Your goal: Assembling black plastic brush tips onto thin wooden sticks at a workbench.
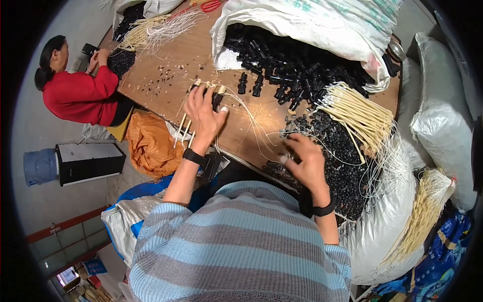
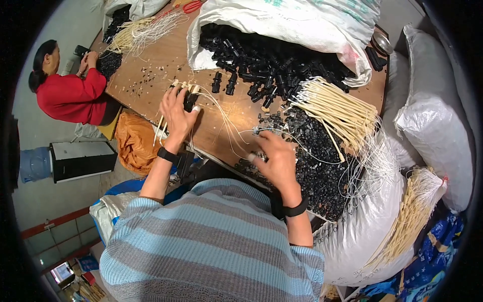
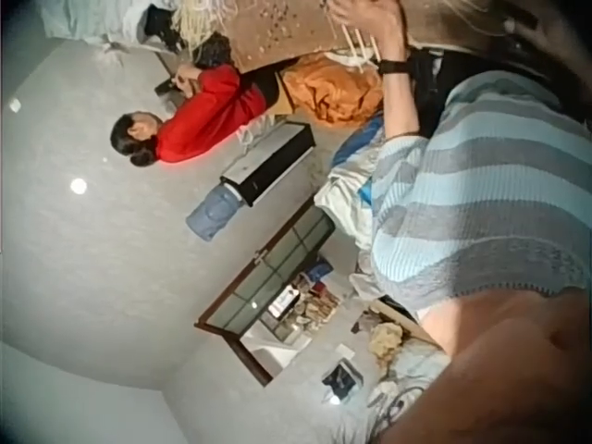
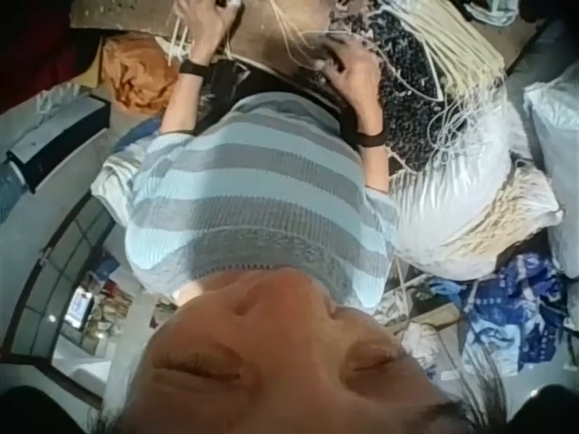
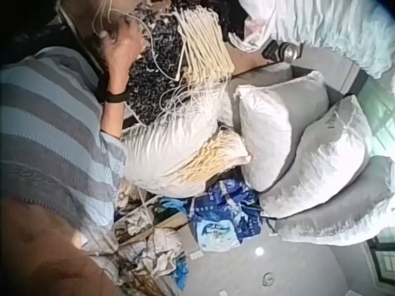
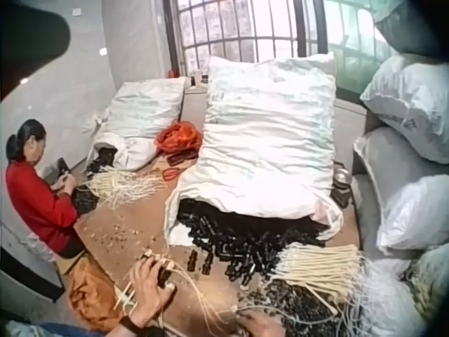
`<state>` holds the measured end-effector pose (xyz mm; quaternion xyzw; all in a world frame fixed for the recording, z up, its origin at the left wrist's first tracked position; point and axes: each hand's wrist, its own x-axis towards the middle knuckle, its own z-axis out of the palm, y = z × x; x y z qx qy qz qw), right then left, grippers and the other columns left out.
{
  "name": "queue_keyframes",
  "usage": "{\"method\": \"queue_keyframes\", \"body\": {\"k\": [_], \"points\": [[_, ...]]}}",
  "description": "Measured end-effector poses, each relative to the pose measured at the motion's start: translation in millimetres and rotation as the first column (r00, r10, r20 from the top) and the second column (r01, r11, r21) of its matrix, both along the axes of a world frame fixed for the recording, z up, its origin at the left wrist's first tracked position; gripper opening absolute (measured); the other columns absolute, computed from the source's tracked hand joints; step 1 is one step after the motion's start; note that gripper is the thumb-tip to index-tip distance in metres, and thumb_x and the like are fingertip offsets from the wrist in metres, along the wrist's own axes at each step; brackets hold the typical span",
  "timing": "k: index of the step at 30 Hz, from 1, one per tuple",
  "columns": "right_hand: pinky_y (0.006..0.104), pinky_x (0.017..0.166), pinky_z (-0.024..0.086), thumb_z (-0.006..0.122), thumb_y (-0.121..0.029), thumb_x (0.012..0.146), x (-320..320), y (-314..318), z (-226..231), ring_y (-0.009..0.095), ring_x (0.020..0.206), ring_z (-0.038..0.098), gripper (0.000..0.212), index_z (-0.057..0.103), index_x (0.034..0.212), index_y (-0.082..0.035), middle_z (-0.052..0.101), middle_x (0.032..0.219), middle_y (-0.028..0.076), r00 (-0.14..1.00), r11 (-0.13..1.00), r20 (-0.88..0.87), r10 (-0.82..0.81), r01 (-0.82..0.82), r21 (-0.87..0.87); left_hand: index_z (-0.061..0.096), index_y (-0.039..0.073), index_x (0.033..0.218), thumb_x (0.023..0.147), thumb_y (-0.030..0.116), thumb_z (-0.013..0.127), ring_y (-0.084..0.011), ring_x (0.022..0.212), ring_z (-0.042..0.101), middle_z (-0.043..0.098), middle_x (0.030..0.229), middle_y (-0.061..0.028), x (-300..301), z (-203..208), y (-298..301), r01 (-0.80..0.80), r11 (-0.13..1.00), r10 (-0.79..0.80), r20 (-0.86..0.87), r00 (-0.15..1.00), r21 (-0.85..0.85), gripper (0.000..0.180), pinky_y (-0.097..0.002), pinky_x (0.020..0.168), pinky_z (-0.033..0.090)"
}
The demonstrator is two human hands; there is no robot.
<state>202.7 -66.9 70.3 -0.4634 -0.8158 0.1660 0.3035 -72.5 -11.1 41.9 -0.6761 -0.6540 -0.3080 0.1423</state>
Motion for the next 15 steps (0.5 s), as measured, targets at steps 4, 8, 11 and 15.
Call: {"method": "queue_keyframes", "body": {"k": [4,8,11,15], "points": [[0.0365,0.067,0.05,0.071,-0.016,0.082,46.9,16.5,-21.5,0.029,0.075,0.066,0.013,0.072,0.091,-0.007,0.068,0.084,0.013,0.867,0.855,0.017,-0.499,0.495,-0.151,0.067,0.005,0.107,0.068,0.003,0.067,-0.0293,0.11,0.057,0.067,0.105,-0.0131,40.4,-7.4,13.3,0.487,0.864,-0.389,0.446,0.806,-0.128,0.039,-0.0396,0.091,0.048],[0.042,0.061,0.047,0.072,-0.014,0.079,99.3,31.7,-24.5,0.034,0.068,0.062,0.01,0.07,0.083,-0.006,0.065,0.077,0.015,0.633,0.7,0.302,-0.713,0.665,0.26,0.07,0.006,0.106,0.071,0.002,0.064,-0.0288,0.107,0.058,0.068,0.103,-0.014,87.6,-22.7,47.8,0.644,0.758,-0.566,0.382,0.73,-0.108,0.035,-0.0391,0.087,0.05],[0.0421,0.063,0.047,0.071,-0.011,0.077,117.3,31.6,-30.6,0.036,0.072,0.062,0.008,0.068,0.083,-0.005,0.064,0.08,0.015,0.569,0.706,0.483,-0.665,0.691,0.158,0.074,0.008,0.096,0.074,0.014,0.069,-0.0281,0.1,0.057,0.067,0.101,-0.0109,100.0,-35.2,59.0,0.509,0.838,-0.474,0.204,0.857,-0.195,0.023,-0.0407,0.087,0.048],[0.0438,0.06,0.045,0.067,-0.009,0.081,125.5,23.2,-34.2,0.038,0.068,0.06,0.009,0.06,0.083,-0.004,0.061,0.073,0.017,0.789,0.833,0.27,-0.553,0.512,0.209,0.07,0.009,0.093,0.068,0.007,0.069,-0.0287,0.09,0.055,0.062,0.088,-0.009,103.8,-24.2,49.8,0.5,0.819,-0.475,0.155,0.866,-0.283,0.025,-0.042,0.082,0.044]]}}
